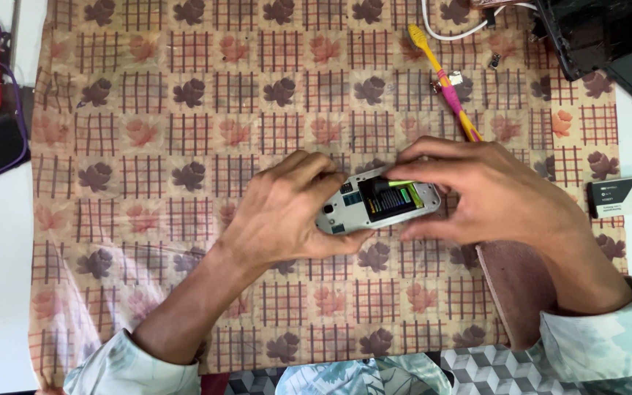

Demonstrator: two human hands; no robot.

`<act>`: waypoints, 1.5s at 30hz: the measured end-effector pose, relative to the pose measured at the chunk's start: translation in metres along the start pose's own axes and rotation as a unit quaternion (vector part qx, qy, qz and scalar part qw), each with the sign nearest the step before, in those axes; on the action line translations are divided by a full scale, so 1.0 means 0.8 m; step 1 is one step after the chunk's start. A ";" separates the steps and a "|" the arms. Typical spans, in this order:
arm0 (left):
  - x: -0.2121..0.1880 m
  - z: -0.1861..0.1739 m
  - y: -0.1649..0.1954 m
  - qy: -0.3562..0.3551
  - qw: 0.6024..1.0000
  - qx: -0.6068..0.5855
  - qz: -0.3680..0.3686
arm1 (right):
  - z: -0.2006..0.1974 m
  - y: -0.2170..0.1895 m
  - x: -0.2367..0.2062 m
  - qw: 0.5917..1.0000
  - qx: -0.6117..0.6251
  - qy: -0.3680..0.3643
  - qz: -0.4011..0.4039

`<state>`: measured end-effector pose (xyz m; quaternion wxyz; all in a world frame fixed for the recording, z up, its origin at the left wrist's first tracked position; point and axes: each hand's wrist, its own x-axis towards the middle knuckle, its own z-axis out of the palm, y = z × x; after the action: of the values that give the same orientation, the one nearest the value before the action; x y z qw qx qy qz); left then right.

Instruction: The person disassembles a white smartphone by removing screws and separating the back cover. They then detach the battery and circuit board, and use a toothbrush to clean the internal components.

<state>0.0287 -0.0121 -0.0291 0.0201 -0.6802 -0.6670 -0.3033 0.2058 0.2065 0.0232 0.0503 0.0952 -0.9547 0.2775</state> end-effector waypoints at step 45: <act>0.002 -0.010 -0.028 -0.070 0.876 -0.460 -0.125 | -0.003 0.065 -0.024 0.942 0.307 -0.117 0.072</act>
<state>0.0046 -0.0114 -0.0307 -0.3804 -0.5428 -0.5316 -0.5273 0.2136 0.2539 -0.0049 -0.1131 0.0690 -0.8267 0.5468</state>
